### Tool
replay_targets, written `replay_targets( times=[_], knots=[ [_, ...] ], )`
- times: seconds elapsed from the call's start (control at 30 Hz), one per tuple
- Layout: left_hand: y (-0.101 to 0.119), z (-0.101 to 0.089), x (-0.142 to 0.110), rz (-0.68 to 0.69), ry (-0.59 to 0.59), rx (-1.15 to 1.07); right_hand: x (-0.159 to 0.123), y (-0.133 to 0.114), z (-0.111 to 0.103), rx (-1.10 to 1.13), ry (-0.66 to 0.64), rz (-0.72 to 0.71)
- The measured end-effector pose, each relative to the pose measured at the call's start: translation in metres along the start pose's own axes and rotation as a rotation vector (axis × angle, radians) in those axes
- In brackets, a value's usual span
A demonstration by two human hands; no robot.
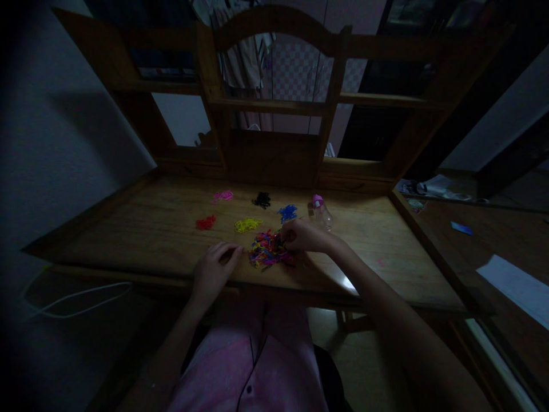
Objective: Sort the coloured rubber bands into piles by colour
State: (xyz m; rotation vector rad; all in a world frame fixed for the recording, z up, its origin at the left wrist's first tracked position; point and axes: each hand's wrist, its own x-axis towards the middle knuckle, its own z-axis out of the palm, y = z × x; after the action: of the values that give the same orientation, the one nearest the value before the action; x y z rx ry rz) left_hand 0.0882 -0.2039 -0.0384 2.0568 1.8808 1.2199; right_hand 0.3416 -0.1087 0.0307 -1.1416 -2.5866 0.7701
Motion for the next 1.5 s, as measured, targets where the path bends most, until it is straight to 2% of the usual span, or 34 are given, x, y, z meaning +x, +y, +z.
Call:
replay_targets(
  times=[0.2, 0.43, 0.6, 0.8, 0.93, 1.13, 1.2, 1.3, 1.4, 1.5],
  knots=[
    [0.001, -0.001, 0.0, -0.005, 0.004, -0.007, 0.0, 0.016, -0.006, 0.295, 0.039, 0.02],
    [0.002, -0.001, 0.0, -0.003, 0.003, -0.01, 0.0, 0.02, -0.012, 0.698, 0.199, 0.074],
    [0.002, -0.001, 0.0, -0.001, 0.006, -0.009, -0.001, 0.022, -0.01, 0.819, 0.218, 0.107],
    [0.002, -0.001, 0.0, 0.0, 0.009, -0.012, 0.004, 0.016, -0.008, 0.844, 0.214, 0.164],
    [0.003, -0.001, 0.0, -0.002, 0.01, -0.016, 0.028, 0.017, -0.007, 0.837, 0.314, 0.182],
    [0.004, -0.001, -0.001, -0.003, 0.007, -0.004, 0.099, 0.025, -0.007, 0.651, 0.541, 0.266],
    [0.003, -0.001, -0.002, 0.003, 0.003, 0.003, 0.122, 0.027, -0.006, 0.554, 0.552, 0.298],
    [0.002, -0.001, -0.002, 0.021, 0.0, 0.01, 0.144, 0.029, -0.005, 0.535, 0.533, 0.296],
    [0.003, -0.002, -0.002, 0.028, -0.001, 0.008, 0.152, 0.027, -0.006, 0.587, 0.509, 0.266],
    [0.004, -0.002, -0.002, 0.024, -0.003, 0.014, 0.146, 0.025, -0.013, 0.642, 0.513, 0.237]
  ],
)
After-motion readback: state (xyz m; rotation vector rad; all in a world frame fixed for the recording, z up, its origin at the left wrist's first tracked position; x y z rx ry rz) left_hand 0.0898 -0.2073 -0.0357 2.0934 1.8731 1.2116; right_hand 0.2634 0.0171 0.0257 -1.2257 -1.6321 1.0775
